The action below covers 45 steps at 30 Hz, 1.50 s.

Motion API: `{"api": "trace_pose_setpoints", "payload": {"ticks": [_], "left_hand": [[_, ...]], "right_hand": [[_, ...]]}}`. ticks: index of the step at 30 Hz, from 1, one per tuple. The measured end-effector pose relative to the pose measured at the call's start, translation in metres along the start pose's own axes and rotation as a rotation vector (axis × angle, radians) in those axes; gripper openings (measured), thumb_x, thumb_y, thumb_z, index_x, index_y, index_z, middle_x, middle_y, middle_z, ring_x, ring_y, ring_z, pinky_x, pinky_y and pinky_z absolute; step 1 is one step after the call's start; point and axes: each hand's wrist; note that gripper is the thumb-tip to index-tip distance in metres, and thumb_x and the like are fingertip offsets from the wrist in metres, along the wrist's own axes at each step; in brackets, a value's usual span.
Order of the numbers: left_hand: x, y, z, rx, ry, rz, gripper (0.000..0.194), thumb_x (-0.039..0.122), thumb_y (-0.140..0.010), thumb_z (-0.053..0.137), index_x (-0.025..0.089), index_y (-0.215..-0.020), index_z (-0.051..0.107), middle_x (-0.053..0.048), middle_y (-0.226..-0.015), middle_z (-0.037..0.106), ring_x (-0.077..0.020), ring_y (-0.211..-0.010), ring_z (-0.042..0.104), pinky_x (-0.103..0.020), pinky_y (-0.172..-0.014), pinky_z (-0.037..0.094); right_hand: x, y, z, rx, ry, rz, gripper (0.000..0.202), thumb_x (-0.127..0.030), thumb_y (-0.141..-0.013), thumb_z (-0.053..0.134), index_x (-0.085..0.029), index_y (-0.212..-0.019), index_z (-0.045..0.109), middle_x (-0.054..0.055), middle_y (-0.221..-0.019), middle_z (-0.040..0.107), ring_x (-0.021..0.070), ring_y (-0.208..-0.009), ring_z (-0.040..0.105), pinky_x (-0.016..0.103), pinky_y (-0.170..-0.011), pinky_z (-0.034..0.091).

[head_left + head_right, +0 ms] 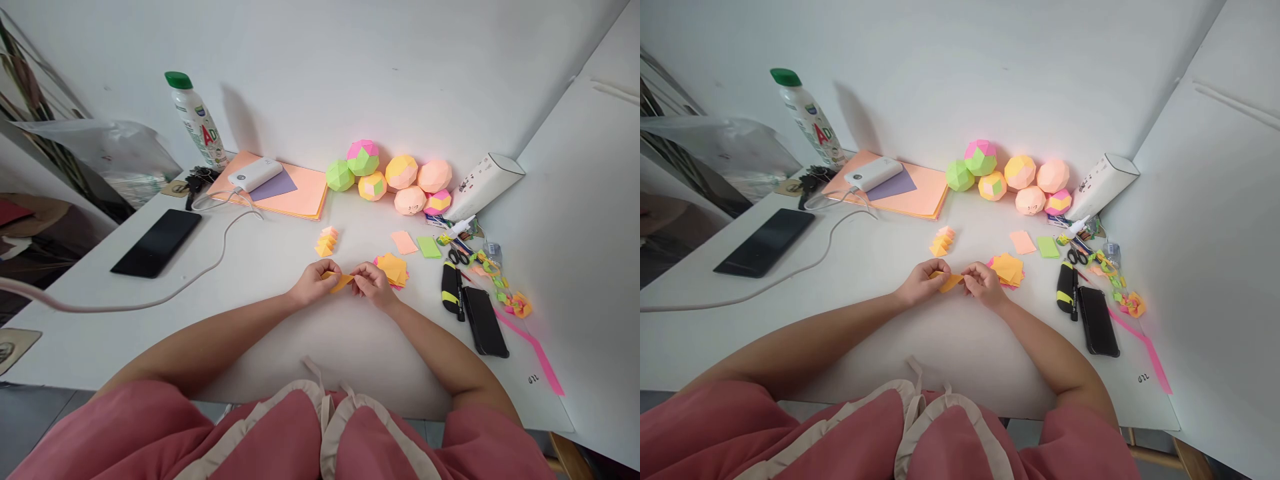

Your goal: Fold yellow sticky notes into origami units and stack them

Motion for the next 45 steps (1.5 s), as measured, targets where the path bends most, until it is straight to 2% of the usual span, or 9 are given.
{"api": "trace_pose_setpoints", "payload": {"ticks": [13,18,22,28,35,45], "left_hand": [[0.0012,0.0005,0.0004,-0.011,0.005,-0.007,0.017,0.033,-0.071,0.054,0.017,-0.072,0.050,0.001,-0.068,0.048,-0.0084,-0.055,0.045,-0.020,-0.050,0.039],[0.0025,0.0004,0.0002,0.017,0.009,-0.018,0.012,0.028,-0.071,0.054,0.017,-0.071,0.049,0.002,-0.068,0.048,-0.0073,-0.055,0.044,-0.019,-0.051,0.038],[0.0031,0.0003,0.0003,0.009,0.011,-0.017,0.011,0.027,-0.071,0.054,0.017,-0.072,0.050,0.003,-0.067,0.048,-0.0071,-0.054,0.043,-0.019,-0.050,0.037],[-0.0001,0.0000,0.0003,-0.018,0.007,-0.014,0.013,0.029,-0.071,0.055,0.017,-0.072,0.050,0.003,-0.065,0.049,-0.0076,-0.053,0.044,-0.019,-0.049,0.037],[-0.0024,-0.0011,0.0002,-0.025,0.008,0.006,0.014,0.029,-0.072,0.055,0.016,-0.072,0.050,0.003,-0.066,0.048,-0.0069,-0.054,0.043,-0.019,-0.049,0.037],[0.0003,-0.0001,-0.0004,-0.033,-0.014,0.004,0.020,0.036,-0.073,0.056,0.017,-0.074,0.052,0.002,-0.068,0.053,-0.0075,-0.054,0.045,-0.021,-0.051,0.039]], "right_hand": [[-0.0037,0.0003,0.0012,0.022,0.024,-0.001,0.007,-0.023,-0.074,0.053,-0.018,-0.071,0.049,-0.001,-0.060,0.059,0.0095,-0.050,0.054,0.021,-0.045,0.041],[0.0015,-0.0007,-0.0007,0.030,-0.033,0.009,0.010,-0.026,-0.076,0.052,-0.018,-0.073,0.047,0.001,-0.067,0.061,0.0095,-0.051,0.055,0.022,-0.046,0.041],[0.0014,-0.0007,-0.0006,0.004,-0.037,-0.002,0.010,-0.027,-0.078,0.052,-0.019,-0.080,0.048,-0.002,-0.063,0.057,0.0093,-0.052,0.054,0.021,-0.046,0.041],[-0.0026,-0.0002,0.0020,-0.011,0.053,0.012,0.009,-0.026,-0.076,0.055,-0.018,-0.077,0.052,-0.002,-0.062,0.056,0.0096,-0.053,0.055,0.021,-0.047,0.041],[-0.0038,0.0003,0.0008,-0.002,0.018,0.000,0.006,-0.022,-0.075,0.052,-0.018,-0.073,0.049,-0.003,-0.058,0.054,0.0093,-0.051,0.052,0.022,-0.047,0.040],[0.0020,-0.0009,0.0008,-0.013,0.035,-0.020,0.010,-0.027,-0.078,0.055,-0.018,-0.075,0.051,-0.003,-0.061,0.055,0.0095,-0.052,0.054,0.022,-0.047,0.041]]}}
Point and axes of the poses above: each hand's wrist, its own y-axis away from the middle knuckle, its own z-axis out of the palm, x = y × z
